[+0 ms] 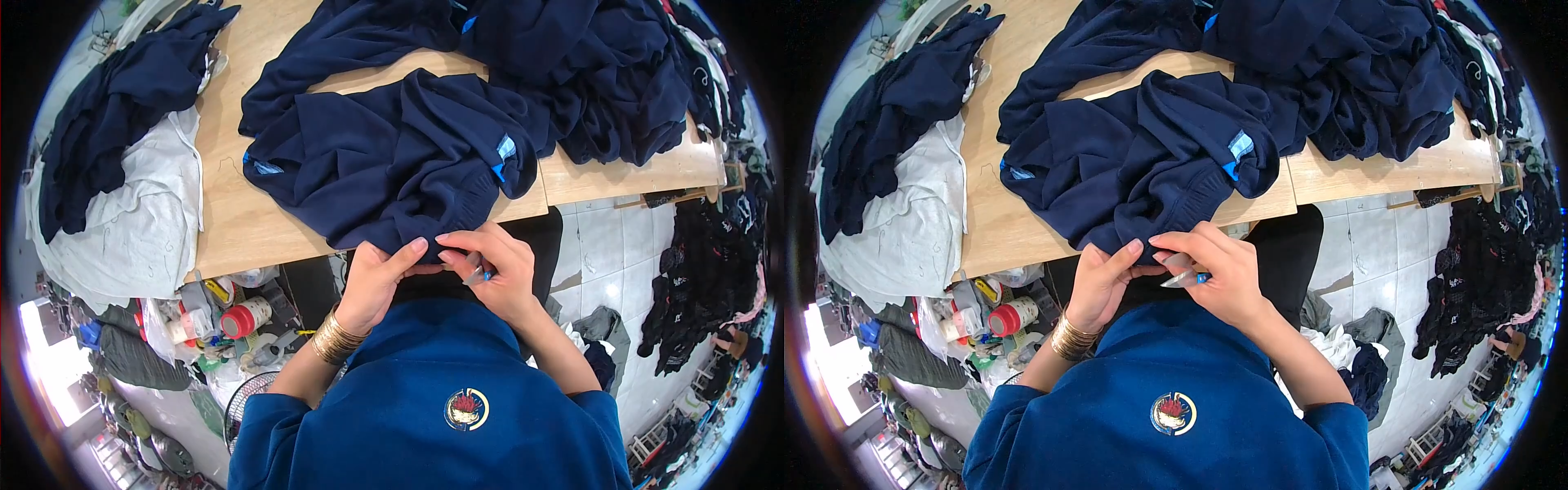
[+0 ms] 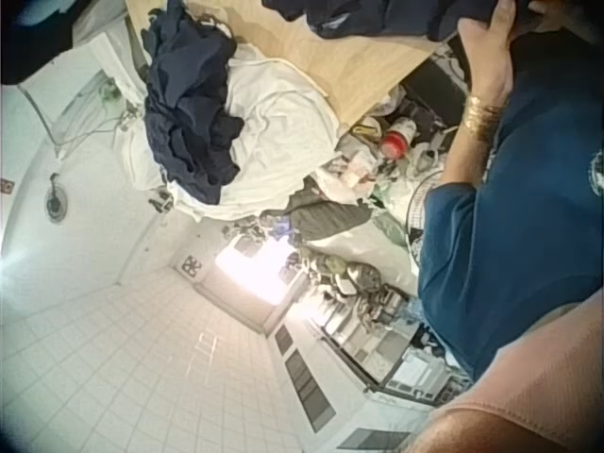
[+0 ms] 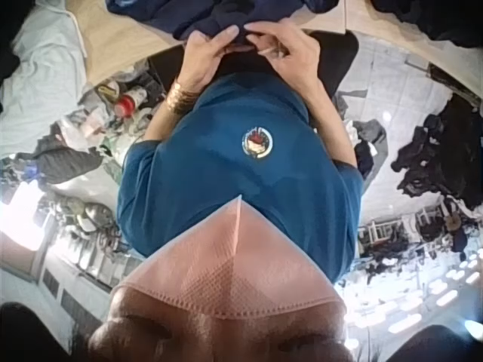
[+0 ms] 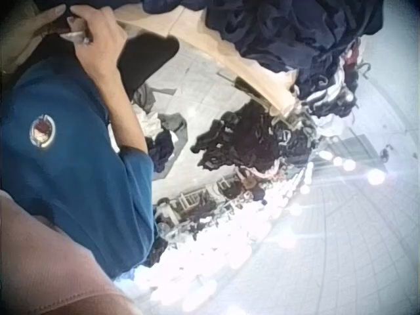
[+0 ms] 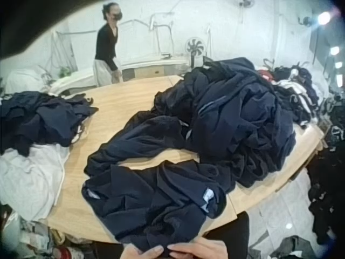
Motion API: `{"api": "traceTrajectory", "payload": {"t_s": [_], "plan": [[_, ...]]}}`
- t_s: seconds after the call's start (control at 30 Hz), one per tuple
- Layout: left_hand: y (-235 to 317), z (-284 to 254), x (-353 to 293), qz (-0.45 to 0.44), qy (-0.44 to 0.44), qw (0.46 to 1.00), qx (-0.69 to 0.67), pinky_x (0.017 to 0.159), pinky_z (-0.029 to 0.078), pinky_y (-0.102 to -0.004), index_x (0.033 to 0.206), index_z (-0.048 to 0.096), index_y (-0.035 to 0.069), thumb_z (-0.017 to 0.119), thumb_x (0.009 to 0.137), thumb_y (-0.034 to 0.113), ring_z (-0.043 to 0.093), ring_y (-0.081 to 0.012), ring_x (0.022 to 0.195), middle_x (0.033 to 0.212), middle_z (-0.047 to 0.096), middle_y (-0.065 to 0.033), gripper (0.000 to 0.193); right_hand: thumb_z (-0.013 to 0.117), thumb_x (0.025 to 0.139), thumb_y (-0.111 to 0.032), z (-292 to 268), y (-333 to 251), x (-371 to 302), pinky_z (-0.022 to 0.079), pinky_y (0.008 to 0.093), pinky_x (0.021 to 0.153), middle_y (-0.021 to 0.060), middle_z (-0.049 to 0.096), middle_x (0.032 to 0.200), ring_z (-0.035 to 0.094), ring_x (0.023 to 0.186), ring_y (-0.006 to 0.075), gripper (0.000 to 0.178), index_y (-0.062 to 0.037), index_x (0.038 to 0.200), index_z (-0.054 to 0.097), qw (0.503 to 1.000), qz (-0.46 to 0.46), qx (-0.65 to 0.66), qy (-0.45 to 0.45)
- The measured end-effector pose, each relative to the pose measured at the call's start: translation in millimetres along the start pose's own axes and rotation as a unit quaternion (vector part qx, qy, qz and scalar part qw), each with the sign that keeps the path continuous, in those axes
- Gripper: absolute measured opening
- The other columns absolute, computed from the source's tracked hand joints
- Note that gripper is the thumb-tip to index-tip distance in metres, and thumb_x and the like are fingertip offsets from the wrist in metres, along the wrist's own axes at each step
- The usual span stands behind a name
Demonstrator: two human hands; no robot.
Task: Trimming loose threads from navy blue garments using thread snips.
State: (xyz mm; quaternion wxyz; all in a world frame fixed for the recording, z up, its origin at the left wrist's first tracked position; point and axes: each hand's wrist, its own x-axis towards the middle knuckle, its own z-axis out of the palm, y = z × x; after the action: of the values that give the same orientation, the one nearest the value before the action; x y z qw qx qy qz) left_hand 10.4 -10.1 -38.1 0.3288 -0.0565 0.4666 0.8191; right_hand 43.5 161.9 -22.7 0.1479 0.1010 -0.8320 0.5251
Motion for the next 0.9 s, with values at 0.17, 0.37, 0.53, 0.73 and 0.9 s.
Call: {"api": "traceTrajectory", "payload": {"t_s": [0.17,0.37,0.53,0.73,0.9], "plan": [[4.8,11.2,-0.5,0.015,-0.012,0.999,0.047,0.081,0.053,-0.0329,0.109,0.057,-0.003,0.062,0.085,0.013,0.060,-0.0172,0.096,0.106,0.062,-0.0102,0.030,0.067,0.076,0.002,-4.7,-2.7,1.4,0.045,0.0221,0.058,0.0049,0.059,0.075,0.058,0.063,0.0139,0.017,-0.0055,0.091,0.061,0.997,0.075,0.013,0.026],[8.9,6.8,-0.2,0.049,0.043,0.993,0.099,0.081,0.052,-0.0334,0.112,0.054,-0.005,0.062,0.083,0.010,0.061,-0.0195,0.096,0.109,0.061,-0.0124,0.034,0.065,0.084,-0.015,-35.3,-13.9,12.3,0.046,0.0236,0.065,0.0055,0.058,0.078,0.055,0.067,0.0118,0.019,-0.0020,0.092,0.055,0.977,0.208,0.035,-0.001],[13.4,18.9,-0.2,0.096,0.031,0.988,0.118,0.092,0.043,-0.0298,0.115,0.052,-0.005,0.062,0.082,0.008,0.056,-0.0166,0.101,0.110,0.060,-0.0092,0.037,0.070,0.079,-0.027,-38.8,-25.4,5.1,0.046,0.0304,0.059,0.0085,0.059,0.073,0.060,0.066,0.0236,0.033,-0.0047,0.097,0.055,0.983,0.090,-0.147,-0.064],[15.2,24.7,2.1,0.111,0.020,0.989,0.098,0.086,0.042,-0.0258,0.112,0.053,-0.002,0.061,0.086,0.012,0.053,-0.0118,0.097,0.107,0.058,-0.0046,0.031,0.068,0.079,-0.026,-33.6,-24.8,6.4,0.043,0.0301,0.055,0.0057,0.059,0.070,0.058,0.060,0.0215,0.026,-0.0055,0.090,0.057,0.967,-0.015,-0.248,-0.049],[18.3,28.1,3.4,0.090,0.017,0.994,0.062,0.092,0.039,-0.0267,0.117,0.050,-0.003,0.060,0.086,0.011,0.051,-0.0129,0.104,0.113,0.055,-0.0058,0.036,0.070,0.077,-0.023,-31.2,-27.1,9.1,0.042,0.0323,0.057,0.0065,0.059,0.070,0.057,0.062,0.0239,0.024,-0.0061,0.088,0.056,0.967,0.005,-0.253,-0.022]]}}
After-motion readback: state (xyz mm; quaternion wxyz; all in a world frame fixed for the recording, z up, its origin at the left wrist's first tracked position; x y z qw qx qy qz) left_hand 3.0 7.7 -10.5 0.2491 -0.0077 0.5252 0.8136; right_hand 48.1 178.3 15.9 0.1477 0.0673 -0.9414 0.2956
